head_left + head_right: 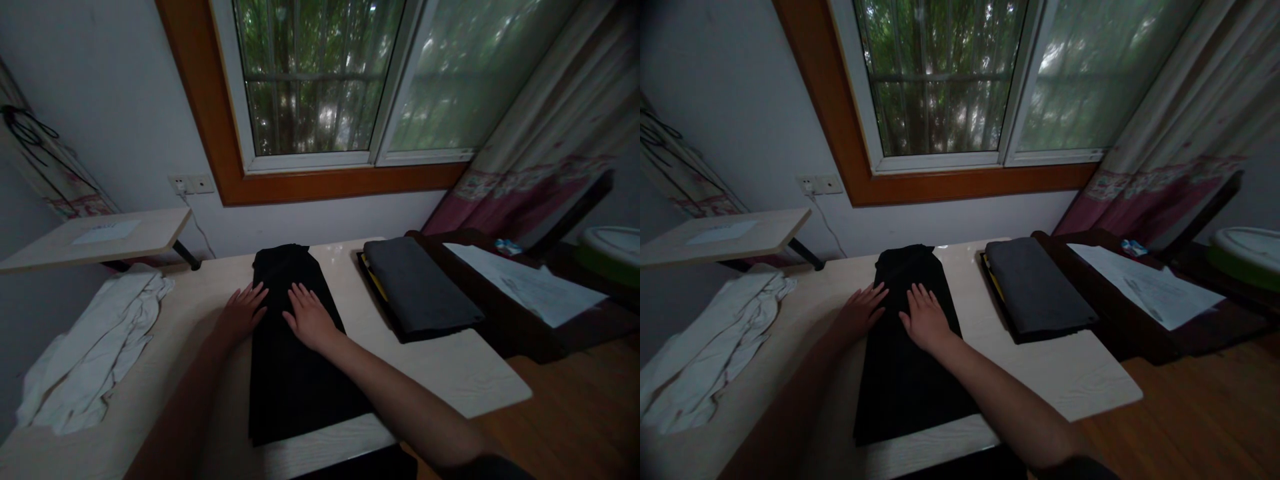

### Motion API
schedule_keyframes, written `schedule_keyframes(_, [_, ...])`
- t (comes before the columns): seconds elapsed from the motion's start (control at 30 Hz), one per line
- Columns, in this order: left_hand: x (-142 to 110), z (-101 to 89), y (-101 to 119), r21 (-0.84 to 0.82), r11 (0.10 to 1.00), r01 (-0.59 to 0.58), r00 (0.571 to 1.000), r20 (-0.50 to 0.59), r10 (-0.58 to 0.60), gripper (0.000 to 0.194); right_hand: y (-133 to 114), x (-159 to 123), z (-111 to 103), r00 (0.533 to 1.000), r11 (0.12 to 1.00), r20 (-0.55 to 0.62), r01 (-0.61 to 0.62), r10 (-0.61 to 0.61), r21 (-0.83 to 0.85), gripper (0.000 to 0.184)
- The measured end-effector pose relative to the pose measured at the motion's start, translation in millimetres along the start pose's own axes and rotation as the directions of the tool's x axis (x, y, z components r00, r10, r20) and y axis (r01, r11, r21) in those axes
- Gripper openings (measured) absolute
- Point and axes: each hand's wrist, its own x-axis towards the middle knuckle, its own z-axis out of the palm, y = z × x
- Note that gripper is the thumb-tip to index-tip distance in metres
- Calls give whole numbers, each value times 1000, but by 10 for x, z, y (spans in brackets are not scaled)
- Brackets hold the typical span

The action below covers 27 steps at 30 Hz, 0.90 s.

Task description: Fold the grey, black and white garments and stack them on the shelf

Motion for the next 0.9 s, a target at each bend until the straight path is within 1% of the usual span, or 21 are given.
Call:
schedule_keyframes(0.07, [-6,-5,-13,-6,1000,-4,1000,6,4,53,-75,-81,46,1000,1000,7,21,-21,5,63])
schedule_keyframes(0.13, [-10,-7,-27,-12,1000,-10,1000,4,10,52,-46,-143,55,1000,1000,1,15,-15,-2,62])
schedule_keyframes(0.3, [-6,28,-57,-32,999,-22,999,-24,21,51,247,-272,-40,1000,999,6,-24,24,-22,61])
schedule_keyframes(0.4, [-11,43,-53,-40,999,-15,1000,-25,14,51,412,-355,-102,998,997,4,-67,67,-44,61])
schedule_keyframes(0.47, [-30,36,-34,-43,999,-6,1000,-22,5,50,477,-400,-127,996,994,5,-91,91,-55,61])
schedule_keyframes(0.57, [-86,18,0,-52,999,-2,999,-35,0,49,509,-436,-137,995,993,5,-103,103,-64,61])
schedule_keyframes(0.73, [-198,-5,7,-118,992,-39,994,-110,26,45,501,-444,-114,994,990,-7,-109,109,-90,60])
schedule_keyframes(0.83, [-235,-55,5,-195,980,-35,984,-176,0,44,503,-448,-103,994,989,-25,-110,108,-96,59])
schedule_keyframes(0.9, [-242,-104,15,-233,972,-11,977,-208,-39,42,505,-454,-110,994,990,-36,-103,100,-93,58])
